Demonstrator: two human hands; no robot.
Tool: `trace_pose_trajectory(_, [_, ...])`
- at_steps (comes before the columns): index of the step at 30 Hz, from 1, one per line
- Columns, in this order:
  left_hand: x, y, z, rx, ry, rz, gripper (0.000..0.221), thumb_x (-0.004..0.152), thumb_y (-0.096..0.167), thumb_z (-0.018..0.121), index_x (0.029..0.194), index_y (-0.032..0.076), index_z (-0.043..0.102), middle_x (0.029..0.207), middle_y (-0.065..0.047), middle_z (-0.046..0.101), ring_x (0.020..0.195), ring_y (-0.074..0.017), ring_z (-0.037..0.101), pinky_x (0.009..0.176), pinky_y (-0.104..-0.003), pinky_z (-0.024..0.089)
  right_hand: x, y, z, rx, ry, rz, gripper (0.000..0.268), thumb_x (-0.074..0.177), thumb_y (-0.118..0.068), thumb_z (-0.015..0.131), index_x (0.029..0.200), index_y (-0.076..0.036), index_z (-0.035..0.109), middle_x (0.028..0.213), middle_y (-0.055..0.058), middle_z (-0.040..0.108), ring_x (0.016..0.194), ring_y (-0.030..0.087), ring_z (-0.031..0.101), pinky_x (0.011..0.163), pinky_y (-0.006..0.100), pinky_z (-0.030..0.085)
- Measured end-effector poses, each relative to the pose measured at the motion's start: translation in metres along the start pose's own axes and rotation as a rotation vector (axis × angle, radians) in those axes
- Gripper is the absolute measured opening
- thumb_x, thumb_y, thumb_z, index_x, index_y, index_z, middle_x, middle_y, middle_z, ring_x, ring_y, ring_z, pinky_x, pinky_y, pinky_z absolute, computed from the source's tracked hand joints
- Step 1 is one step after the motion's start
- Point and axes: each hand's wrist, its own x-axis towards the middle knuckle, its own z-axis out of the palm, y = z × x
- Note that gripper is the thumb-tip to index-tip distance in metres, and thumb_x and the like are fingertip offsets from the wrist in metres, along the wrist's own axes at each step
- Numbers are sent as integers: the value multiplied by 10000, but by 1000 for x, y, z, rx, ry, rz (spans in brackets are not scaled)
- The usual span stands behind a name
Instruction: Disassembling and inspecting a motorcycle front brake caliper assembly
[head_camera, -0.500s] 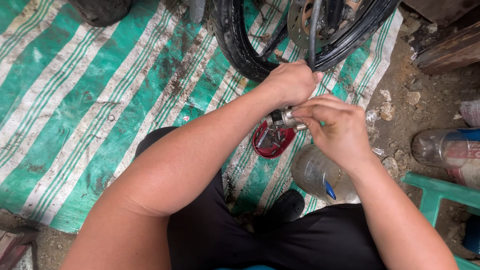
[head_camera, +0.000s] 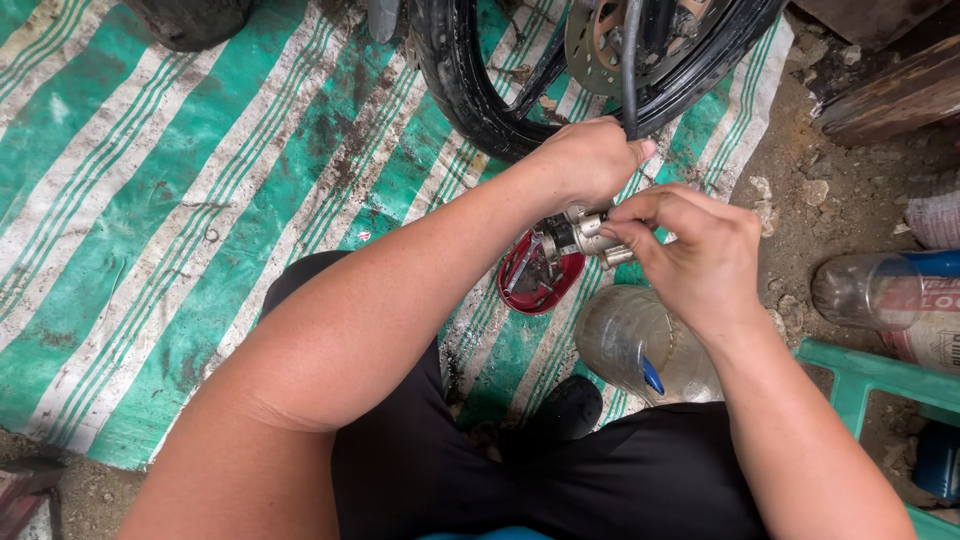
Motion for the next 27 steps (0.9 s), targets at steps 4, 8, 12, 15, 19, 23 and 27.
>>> trace_pose_trajectory(4, [2,-3,-2,-12,-8,-10,654,1094,503,435,1521,49,633,1341,-177,786,1392,-390,714,1168,-590,536,5,-3,-4,174,-8,68,113,961,-4,940,969,-30,831,965,136,843,883,299,835,764,431,668])
trace_pose_trajectory(8, [7,-6,-2,20,-13,-9,654,1089,509,444,1522,59,639,1377,-183,777,1404,-393,703,1178,-586,536,10,-15,-15,229,-116,100,168,935,159,801,1054,45,836,1096,233,832,1008,378,828,832,472,678])
trace_pose_trajectory(12, [12,-8,3,11,-10,-2,657,1084,521,459,1514,60,645,1387,-191,775,1404,-395,704,1171,-593,540,4,-2,-13,228,-98,88,204,950,159,832,1133,68,830,1157,234,773,1049,391,803,803,480,692])
trace_pose_trajectory(15, [7,-8,6,-22,83,44,454,1096,415,544,1178,59,814,1044,-99,824,875,-258,793,853,-451,633,11,-14,-21,126,-123,181,228,882,159,887,1077,50,841,1104,110,834,758,148,697,707,270,567])
trace_pose_trajectory(19, [8,-11,7,-44,89,71,438,1094,406,552,1179,56,802,1038,-93,820,863,-253,784,841,-448,627,11,-8,-22,110,-120,165,238,867,122,921,1074,24,856,1086,101,849,765,153,703,707,281,554])
trace_pose_trajectory(23, [2,-12,2,-7,92,58,438,1094,418,557,1196,63,793,1119,-93,827,964,-266,807,915,-456,629,9,-2,-18,106,-176,132,249,853,118,897,1079,25,848,1060,84,835,787,173,720,734,302,580])
trace_pose_trajectory(27, [-4,-18,-4,-50,43,55,490,1059,546,566,1228,155,809,1166,-133,823,1274,-386,774,1093,-535,587,5,16,-17,391,-181,190,282,926,189,777,1193,101,802,1072,259,793,892,322,780,839,482,699])
